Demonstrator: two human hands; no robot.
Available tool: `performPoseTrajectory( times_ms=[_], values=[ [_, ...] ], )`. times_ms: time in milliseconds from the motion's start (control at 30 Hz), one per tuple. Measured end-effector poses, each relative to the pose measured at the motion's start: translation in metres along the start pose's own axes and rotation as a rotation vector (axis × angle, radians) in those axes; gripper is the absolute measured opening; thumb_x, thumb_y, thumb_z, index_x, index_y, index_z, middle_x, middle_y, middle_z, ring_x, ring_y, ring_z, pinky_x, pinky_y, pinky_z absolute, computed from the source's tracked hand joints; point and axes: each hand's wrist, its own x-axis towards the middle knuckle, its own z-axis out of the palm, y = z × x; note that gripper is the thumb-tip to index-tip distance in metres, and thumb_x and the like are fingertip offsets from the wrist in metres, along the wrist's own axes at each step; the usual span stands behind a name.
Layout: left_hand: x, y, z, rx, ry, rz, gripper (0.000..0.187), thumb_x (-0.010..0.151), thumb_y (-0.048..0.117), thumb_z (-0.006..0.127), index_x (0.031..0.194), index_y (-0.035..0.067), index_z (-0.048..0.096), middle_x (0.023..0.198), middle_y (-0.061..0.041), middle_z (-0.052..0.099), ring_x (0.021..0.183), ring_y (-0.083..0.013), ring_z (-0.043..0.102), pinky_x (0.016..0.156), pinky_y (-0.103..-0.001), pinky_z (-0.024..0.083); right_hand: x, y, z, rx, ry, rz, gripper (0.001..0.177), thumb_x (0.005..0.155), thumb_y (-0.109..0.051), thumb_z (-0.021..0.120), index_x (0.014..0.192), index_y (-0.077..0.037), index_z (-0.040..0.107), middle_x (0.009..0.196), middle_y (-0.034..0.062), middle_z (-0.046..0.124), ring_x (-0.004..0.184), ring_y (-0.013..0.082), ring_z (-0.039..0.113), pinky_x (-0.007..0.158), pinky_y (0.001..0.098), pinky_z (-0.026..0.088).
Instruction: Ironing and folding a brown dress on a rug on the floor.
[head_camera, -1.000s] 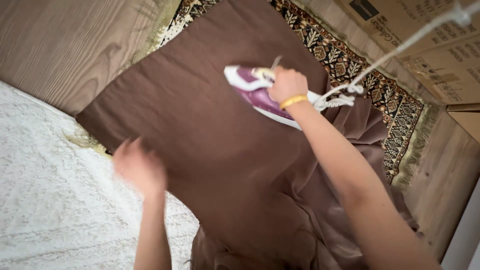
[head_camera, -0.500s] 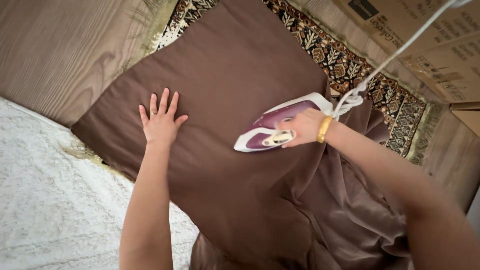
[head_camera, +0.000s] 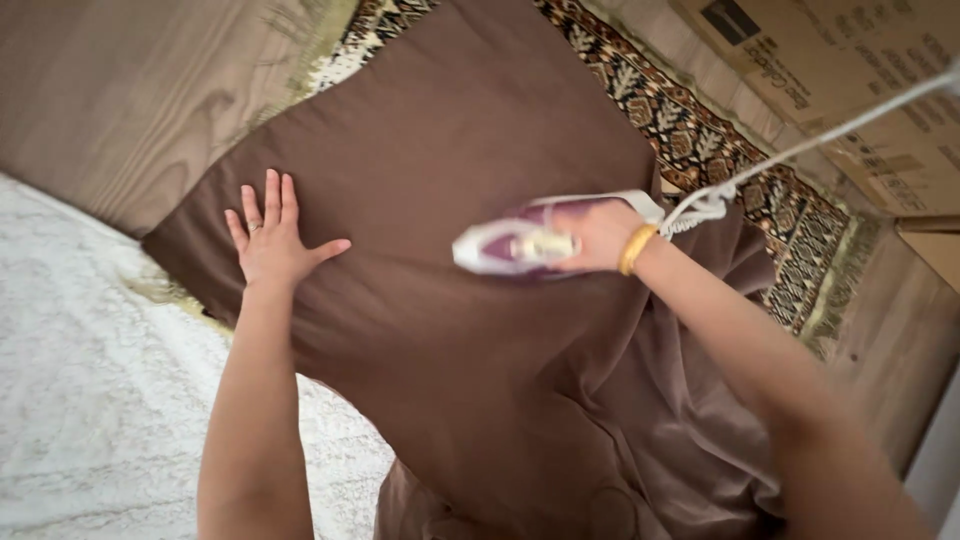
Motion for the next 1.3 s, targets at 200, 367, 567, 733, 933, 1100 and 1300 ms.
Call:
performPoseTrajectory(
  times_ms=[200,367,567,733,933,1100,1300],
  values=[
    [-0.01,-0.011,-0.012,0.012,0.012,0.004,0.155,0.048,0.088,0.071,0.166,0.016,0.001,0.174,0.001,0.002,0.159,-0.0259,0.0,0.124,-0.059,-0.001,0.024,-0.039,-0.005,-0.045,-0.065,0.13,0.056,0.081,-0.067,0.071,0.112,-0.021,0.066,0.079,0.0132,0.073,0.071,0.0387,0.071,0.067,0.052,0.057],
    [-0.008,-0.01,-0.013,0.032,0.001,0.001,0.157,0.047,0.089,0.072,0.165,0.015,-0.001,0.173,0.002,-0.001,0.159,-0.0252,-0.002,0.125,-0.058,-0.002,0.088,-0.077,-0.018,0.189,0.101,0.593,0.061,0.08,-0.067,0.073,0.113,-0.017,0.066,0.088,0.0184,0.075,0.082,0.0413,0.071,0.073,0.0531,0.057],
    [-0.004,-0.016,-0.028,0.098,-0.109,-0.002,0.163,0.042,0.086,0.078,0.164,0.02,-0.006,0.173,0.006,-0.007,0.159,-0.0212,-0.004,0.125,-0.054,-0.002,0.106,-0.106,-0.046,0.142,0.0,0.314,0.059,0.077,-0.067,0.07,0.116,-0.022,0.066,0.092,0.0171,0.076,0.085,0.0407,0.072,0.078,0.0519,0.058],
    [-0.006,-0.017,-0.033,0.144,-0.191,-0.006,0.168,0.038,0.085,0.082,0.164,0.021,-0.008,0.173,0.008,-0.01,0.159,-0.0198,-0.005,0.125,-0.053,-0.003,0.111,-0.116,-0.049,-0.047,-0.186,0.158,0.059,0.08,-0.068,0.067,0.121,-0.025,0.063,0.09,0.017,0.076,0.085,0.0408,0.072,0.079,0.0532,0.057],
    [-0.011,-0.029,-0.033,0.12,-0.168,-0.015,0.167,0.037,0.087,0.079,0.164,0.022,-0.007,0.172,0.01,-0.009,0.159,-0.0221,-0.005,0.126,-0.053,-0.003,0.153,-0.043,-0.053,0.144,0.105,0.691,0.065,0.082,-0.069,0.071,0.119,-0.016,0.062,0.103,0.0185,0.074,0.094,0.0384,0.073,0.082,0.0496,0.058],
    [-0.007,-0.033,-0.032,0.129,-0.153,-0.007,0.167,0.035,0.088,0.079,0.164,0.023,-0.006,0.171,0.01,-0.009,0.158,-0.0248,-0.006,0.125,-0.053,-0.003,0.145,0.048,-0.037,0.137,0.317,0.764,0.069,0.082,-0.066,0.079,0.115,-0.007,0.066,0.105,0.0207,0.073,0.095,0.0394,0.07,0.084,0.0475,0.055],
    [0.007,-0.056,0.006,0.04,-0.033,0.04,0.111,0.081,0.077,0.053,0.166,0.025,0.004,0.174,0.011,-0.001,0.159,-0.0281,0.002,0.125,-0.059,0.003,0.094,0.024,-0.037,0.103,0.114,0.505,0.056,0.075,-0.051,0.077,0.12,-0.019,0.071,0.098,0.0176,0.076,0.088,0.0364,0.074,0.084,0.0463,0.059]
  ],
)
